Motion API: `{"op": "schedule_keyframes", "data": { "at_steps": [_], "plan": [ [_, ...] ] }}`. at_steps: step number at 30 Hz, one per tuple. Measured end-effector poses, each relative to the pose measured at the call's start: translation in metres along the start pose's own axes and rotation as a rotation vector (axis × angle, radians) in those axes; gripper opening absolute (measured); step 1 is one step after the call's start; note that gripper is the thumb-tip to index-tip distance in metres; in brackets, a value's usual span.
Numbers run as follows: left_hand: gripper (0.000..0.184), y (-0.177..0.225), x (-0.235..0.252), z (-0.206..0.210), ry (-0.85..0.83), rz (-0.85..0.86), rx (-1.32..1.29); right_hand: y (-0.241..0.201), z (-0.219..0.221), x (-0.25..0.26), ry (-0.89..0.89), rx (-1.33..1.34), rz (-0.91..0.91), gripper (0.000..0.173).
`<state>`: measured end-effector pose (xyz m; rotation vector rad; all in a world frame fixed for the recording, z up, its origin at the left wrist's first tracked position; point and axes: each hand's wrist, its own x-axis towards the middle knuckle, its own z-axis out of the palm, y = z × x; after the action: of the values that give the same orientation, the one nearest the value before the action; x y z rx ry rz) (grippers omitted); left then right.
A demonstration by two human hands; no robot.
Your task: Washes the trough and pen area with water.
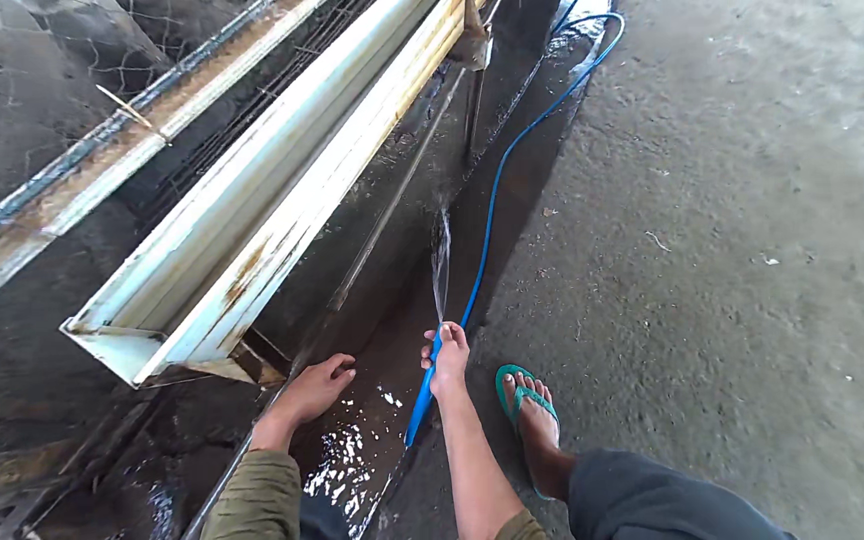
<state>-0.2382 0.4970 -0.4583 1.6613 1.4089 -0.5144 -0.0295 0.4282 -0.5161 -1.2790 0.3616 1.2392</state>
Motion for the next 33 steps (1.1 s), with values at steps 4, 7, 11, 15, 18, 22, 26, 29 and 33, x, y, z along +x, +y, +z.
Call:
{"op": "schedule_keyframes", "data": {
  "at_steps": [4,7,11,15,18,22,26,29,33],
  "plan": [
    [0.044,-0.006,-0.006,-0.001,0.025,-0.008,-0.025,-0.006,0.001,0.000,-0.058,-0.054,0.016,0.026],
    [0.044,-0.009,-0.011,-0.002,0.029,-0.021,-0.025,-0.007,0.001,-0.001,-0.074,-0.074,0.013,0.025],
    [0.044,-0.015,-0.013,0.000,0.023,-0.042,-0.022,-0.009,0.001,-0.004,-0.096,-0.076,0.009,0.024],
    [0.044,-0.019,-0.015,0.000,0.034,-0.033,-0.025,-0.014,0.003,-0.007,-0.104,-0.037,-0.033,0.024],
    [0.044,-0.022,-0.017,0.001,0.038,-0.037,-0.037,-0.018,0.005,-0.010,-0.110,-0.022,-0.053,0.024],
    [0.045,-0.024,-0.018,0.000,0.034,-0.044,-0.027,-0.021,0.007,-0.012,-0.105,-0.008,-0.067,0.024],
    [0.045,-0.026,-0.017,0.002,0.037,-0.040,-0.032,-0.023,0.007,-0.012,-0.105,0.009,-0.079,0.023],
    [0.045,-0.028,-0.016,0.002,0.036,-0.038,-0.038,-0.025,0.006,-0.011,-0.096,0.030,-0.100,0.023],
    [0.045,-0.028,-0.016,0.003,0.032,-0.042,-0.036,-0.026,0.005,-0.011,-0.114,-0.007,-0.071,0.024]
  ]
}}
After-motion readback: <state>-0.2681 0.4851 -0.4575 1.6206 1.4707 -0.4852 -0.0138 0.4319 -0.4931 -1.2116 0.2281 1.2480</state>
